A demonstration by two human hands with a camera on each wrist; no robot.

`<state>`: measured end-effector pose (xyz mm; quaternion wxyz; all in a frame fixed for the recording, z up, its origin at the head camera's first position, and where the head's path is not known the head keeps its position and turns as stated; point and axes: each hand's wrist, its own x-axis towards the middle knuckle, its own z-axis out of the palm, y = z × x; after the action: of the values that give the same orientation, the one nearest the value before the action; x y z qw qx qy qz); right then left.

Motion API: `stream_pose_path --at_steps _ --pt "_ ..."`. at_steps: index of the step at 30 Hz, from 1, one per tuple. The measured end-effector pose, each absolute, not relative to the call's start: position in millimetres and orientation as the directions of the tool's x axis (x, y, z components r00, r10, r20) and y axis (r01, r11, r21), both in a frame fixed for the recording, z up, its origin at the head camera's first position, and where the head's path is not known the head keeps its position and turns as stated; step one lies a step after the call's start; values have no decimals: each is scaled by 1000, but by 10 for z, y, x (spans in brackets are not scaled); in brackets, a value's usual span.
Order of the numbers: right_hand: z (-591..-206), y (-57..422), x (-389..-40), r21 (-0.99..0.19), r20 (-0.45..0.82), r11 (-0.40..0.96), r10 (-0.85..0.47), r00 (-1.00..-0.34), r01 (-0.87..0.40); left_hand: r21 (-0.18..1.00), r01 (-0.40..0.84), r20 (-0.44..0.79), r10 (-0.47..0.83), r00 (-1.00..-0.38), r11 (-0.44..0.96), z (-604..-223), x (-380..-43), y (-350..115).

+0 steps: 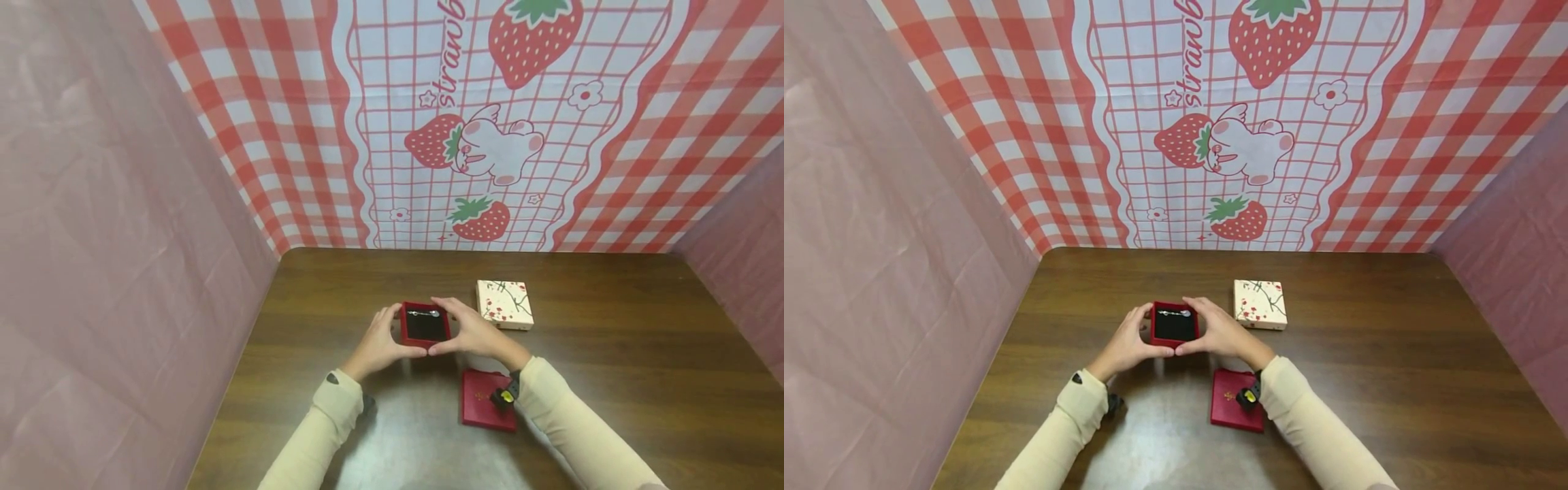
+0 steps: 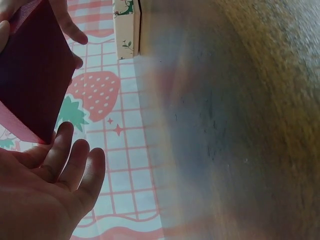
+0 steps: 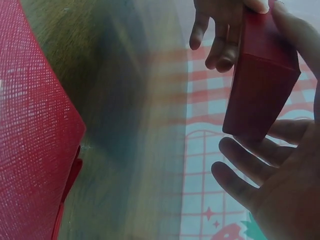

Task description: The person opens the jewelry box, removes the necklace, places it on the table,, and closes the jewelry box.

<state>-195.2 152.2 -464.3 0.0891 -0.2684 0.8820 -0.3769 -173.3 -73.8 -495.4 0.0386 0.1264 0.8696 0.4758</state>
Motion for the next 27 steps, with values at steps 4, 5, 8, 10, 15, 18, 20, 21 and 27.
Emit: stream_pose_path --at_steps 4,5,8,10,15,18,20,21,27 --pt "-4649 1527 -1953 -701 66 568 -550 -832 -431 837 179 46 259 -965 517 -4952 -1730 -741" --pt "-4651 1528 -1955 -697 70 568 -553 -830 -437 837 178 44 260 -965 518 -4952 -1729 -741" --pt "-4656 1527 -1958 -691 74 570 -557 -827 -445 837 172 36 262 -964 520 -4952 -1729 -741" --pt "-4659 1527 -1960 -686 75 572 -559 -826 -450 837 168 29 265 -964 520 -4948 -1727 -741" --pt "-4651 1524 -1957 -684 77 572 -560 -825 -453 834 156 9 269 -963 529 -4931 -1724 -741" --pt "-4647 1526 -1957 -685 75 572 -560 -825 -450 831 154 2 273 -962 534 -4927 -1721 -744" --pt "-4647 1527 -1958 -684 71 575 -559 -826 -448 830 154 -2 277 -961 537 -4925 -1719 -745" --pt "-4647 1526 -1959 -683 69 577 -559 -827 -447 828 153 -4 278 -960 539 -4924 -1717 -745" --pt "-4646 1524 -1964 -674 76 584 -556 -828 -453 816 157 -8 282 -959 557 -4920 -1716 -742"
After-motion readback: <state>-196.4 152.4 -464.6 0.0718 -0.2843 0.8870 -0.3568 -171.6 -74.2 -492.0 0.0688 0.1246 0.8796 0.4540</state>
